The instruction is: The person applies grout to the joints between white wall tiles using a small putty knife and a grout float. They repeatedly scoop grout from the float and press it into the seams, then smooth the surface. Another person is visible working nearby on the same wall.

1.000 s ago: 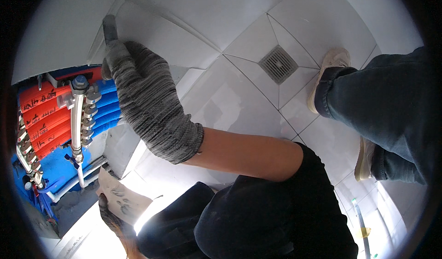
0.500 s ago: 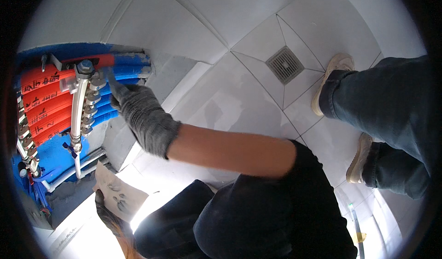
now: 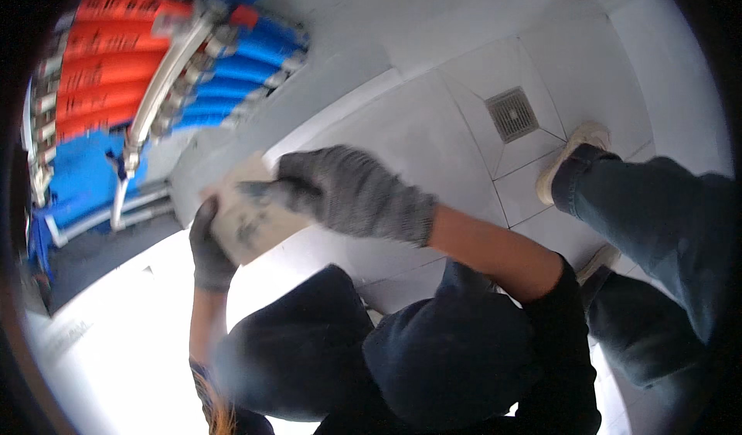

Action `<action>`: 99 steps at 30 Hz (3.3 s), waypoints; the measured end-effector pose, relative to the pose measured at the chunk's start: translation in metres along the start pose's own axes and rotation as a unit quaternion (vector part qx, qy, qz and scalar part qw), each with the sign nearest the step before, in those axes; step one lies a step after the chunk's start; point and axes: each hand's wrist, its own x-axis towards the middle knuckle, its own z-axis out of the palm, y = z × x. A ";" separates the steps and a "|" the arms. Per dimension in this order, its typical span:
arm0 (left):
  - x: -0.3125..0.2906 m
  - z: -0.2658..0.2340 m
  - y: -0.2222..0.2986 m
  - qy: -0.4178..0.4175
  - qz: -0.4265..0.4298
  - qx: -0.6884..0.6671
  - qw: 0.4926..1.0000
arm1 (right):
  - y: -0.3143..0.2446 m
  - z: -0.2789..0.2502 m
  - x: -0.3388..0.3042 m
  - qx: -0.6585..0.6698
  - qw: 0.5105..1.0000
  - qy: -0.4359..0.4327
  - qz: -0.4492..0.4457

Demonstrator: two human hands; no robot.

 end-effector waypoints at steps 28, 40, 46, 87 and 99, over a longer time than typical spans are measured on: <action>0.007 -0.017 -0.098 -0.129 -0.115 -0.092 0.981 | 0.004 -0.058 -0.059 -0.279 0.905 -0.105 0.305; 0.009 0.021 -0.084 -0.152 -0.127 -0.041 0.979 | -0.017 -0.033 -0.056 -0.397 0.914 -0.080 -0.038; 0.004 0.009 -0.090 -0.232 -0.081 0.122 0.962 | -0.023 -0.038 -0.053 -0.489 0.856 -0.152 -0.071; 0.058 0.071 -0.047 -0.107 -0.195 -0.048 0.974 | 0.043 -0.201 0.014 -0.457 0.738 0.441 -0.229; 0.059 0.069 -0.048 -0.103 -0.183 -0.032 0.977 | 0.044 -0.202 0.014 -0.462 0.750 0.432 -0.196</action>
